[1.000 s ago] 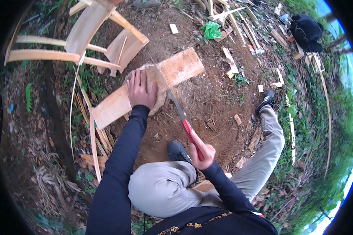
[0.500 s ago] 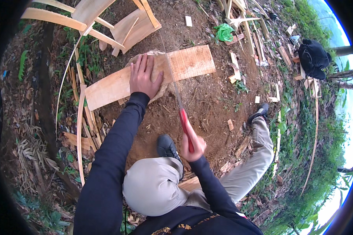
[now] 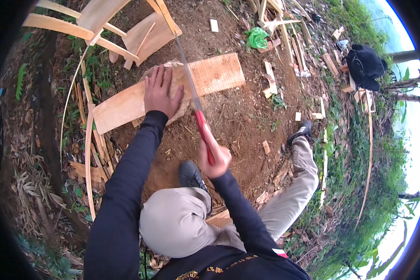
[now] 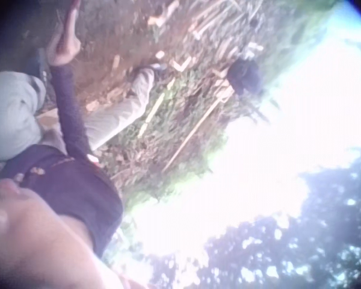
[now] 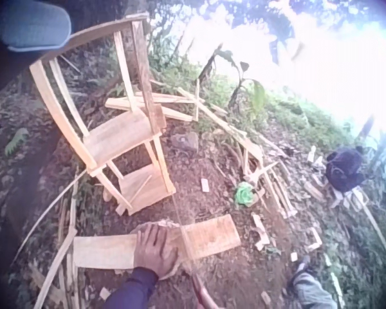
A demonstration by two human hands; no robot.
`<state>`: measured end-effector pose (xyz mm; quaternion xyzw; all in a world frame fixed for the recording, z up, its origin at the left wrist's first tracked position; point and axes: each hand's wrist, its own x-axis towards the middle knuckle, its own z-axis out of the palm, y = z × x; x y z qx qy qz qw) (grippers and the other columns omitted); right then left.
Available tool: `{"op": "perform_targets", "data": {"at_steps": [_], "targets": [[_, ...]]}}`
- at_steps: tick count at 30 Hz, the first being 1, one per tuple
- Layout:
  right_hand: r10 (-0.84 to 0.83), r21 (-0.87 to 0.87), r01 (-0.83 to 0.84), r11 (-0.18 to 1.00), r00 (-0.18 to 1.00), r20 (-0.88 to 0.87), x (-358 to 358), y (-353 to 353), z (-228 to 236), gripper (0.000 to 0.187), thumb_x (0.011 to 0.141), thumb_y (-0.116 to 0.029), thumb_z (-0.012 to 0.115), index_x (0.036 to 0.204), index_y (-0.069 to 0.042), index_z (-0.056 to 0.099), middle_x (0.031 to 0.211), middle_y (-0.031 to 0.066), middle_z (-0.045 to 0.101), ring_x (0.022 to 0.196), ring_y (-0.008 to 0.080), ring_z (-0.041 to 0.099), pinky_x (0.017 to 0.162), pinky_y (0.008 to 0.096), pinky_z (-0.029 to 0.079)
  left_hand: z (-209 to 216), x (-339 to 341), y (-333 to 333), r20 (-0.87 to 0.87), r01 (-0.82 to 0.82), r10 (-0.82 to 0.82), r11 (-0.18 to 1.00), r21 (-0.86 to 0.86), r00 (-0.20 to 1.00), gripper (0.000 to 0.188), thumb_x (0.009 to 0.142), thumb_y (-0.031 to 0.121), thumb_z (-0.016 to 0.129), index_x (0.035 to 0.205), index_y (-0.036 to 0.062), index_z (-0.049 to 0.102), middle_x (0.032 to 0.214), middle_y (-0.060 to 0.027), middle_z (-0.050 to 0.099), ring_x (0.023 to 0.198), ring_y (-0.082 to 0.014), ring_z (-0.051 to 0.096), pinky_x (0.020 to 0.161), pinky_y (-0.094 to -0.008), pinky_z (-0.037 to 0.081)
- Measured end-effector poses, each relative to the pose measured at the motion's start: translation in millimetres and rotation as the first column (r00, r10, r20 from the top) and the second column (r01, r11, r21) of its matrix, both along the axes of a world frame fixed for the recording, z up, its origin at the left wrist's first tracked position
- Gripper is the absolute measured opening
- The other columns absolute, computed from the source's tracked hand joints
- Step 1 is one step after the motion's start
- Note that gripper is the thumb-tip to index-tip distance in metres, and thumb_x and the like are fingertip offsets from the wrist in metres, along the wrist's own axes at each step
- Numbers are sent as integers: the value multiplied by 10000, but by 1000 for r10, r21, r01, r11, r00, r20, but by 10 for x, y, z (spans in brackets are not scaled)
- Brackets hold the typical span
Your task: The person sits on the ground and uses a red-handled knife to carve and shape a rectangular piece of wood. They repeatedly scrape the surface and edges of the wood, occasionally lifting and turning the piece to work on different sides. The person continues this carving process throughout the clip.
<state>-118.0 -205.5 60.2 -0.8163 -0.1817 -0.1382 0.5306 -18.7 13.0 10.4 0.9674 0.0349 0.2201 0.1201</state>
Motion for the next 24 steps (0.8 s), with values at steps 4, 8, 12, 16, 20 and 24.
{"op": "perform_targets", "data": {"at_steps": [4,8,12,16,20,24], "targets": [[-17,6,17,1000,999,-41,-77,6,-14,406,894,28,588,1299,52,616,1088,244,721,689,167,717,647,279,551,7,6,25,3,-5,5,1000,-9,1000,653,906,417,633,1432,51,509,1508,-178,453,1427,-348,382,1172,-549,263],[-29,-3,29,1000,997,-72,-483,-364,-33,401,900,2,579,1295,68,612,1107,254,712,735,206,744,670,285,562,48,38,9,12,-3,3,1000,0,1000,655,904,413,633,1435,52,507,1508,-176,454,1426,-350,383,1172,-550,262],[-37,41,41,998,994,-106,-129,-76,25,375,939,10,545,1305,67,605,1060,219,735,663,112,668,633,250,524,17,32,-6,14,-1,1,1000,-13,1000,646,907,410,631,1430,50,512,1506,-180,455,1424,-353,384,1173,-551,258],[-24,67,33,997,991,-135,54,-1,55,381,939,7,548,1313,50,607,1005,183,744,632,108,654,624,239,519,5,24,34,13,-6,6,1000,2,1000,646,907,412,630,1425,42,517,1499,-182,462,1421,-351,389,1170,-550,262],[-26,-23,25,999,999,-42,-360,-314,35,399,897,2,578,1290,58,621,1102,246,716,739,215,744,695,290,562,28,14,-9,10,2,-2,1000,10,1000,642,909,412,629,1417,35,522,1486,-185,476,1417,-352,394,1163,-549,276],[9,2,-9,1000,999,-41,4,-21,48,448,864,63,594,1312,58,602,1148,244,698,637,192,716,592,278,541,9,11,30,22,-5,5,1000,11,1000,650,901,410,641,1419,37,518,1485,-186,477,1416,-358,394,1155,-550,288]]}}
